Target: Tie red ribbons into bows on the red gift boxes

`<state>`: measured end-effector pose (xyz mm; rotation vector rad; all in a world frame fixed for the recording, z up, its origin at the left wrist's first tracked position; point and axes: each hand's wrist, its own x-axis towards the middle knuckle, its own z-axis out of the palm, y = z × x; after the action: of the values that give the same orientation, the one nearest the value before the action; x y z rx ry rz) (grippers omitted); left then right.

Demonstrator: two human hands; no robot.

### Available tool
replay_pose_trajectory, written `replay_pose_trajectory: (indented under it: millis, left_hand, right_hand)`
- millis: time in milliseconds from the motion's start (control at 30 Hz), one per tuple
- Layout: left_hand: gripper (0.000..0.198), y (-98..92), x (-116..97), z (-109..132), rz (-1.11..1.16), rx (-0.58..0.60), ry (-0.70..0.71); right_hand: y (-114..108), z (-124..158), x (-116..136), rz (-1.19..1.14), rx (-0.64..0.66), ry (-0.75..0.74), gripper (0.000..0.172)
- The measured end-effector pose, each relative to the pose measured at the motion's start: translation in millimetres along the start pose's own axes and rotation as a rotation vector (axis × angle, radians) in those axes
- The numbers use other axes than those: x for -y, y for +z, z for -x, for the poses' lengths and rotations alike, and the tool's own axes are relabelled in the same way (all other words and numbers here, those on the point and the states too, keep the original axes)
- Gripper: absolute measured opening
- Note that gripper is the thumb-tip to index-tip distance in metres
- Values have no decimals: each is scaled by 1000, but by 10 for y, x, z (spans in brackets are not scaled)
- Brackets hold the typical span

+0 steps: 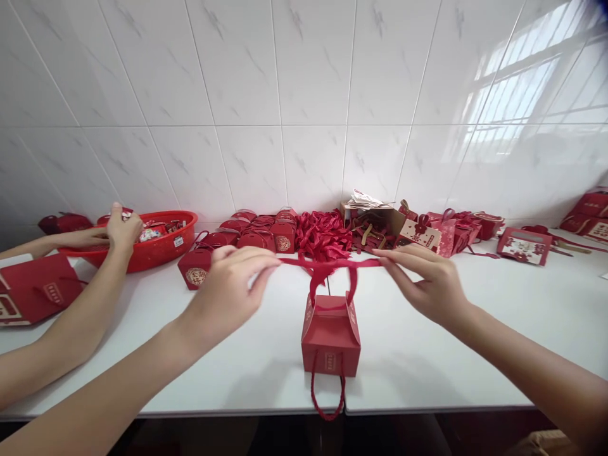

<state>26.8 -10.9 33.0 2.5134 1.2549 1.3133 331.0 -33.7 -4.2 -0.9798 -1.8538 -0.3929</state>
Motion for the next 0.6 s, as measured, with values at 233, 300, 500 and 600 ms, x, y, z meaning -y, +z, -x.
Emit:
replay_pose_trajectory:
  millis: [233,300,500,600]
  left_hand:
    - [14,-193,917,593,-31,419,-534]
    - [10,-166,956,699,74,576,-564]
    - [26,179,500,446,296,521,-443]
    - [22,513,278,340,407,567,-350]
  right_hand:
    - [-356,910,-513,205,913,624,36]
    - [-305,1062,-539,102,955,681,30]
    - [19,774,-245,-106,656,671,53]
    - [184,578,17,-318,748,691,56]
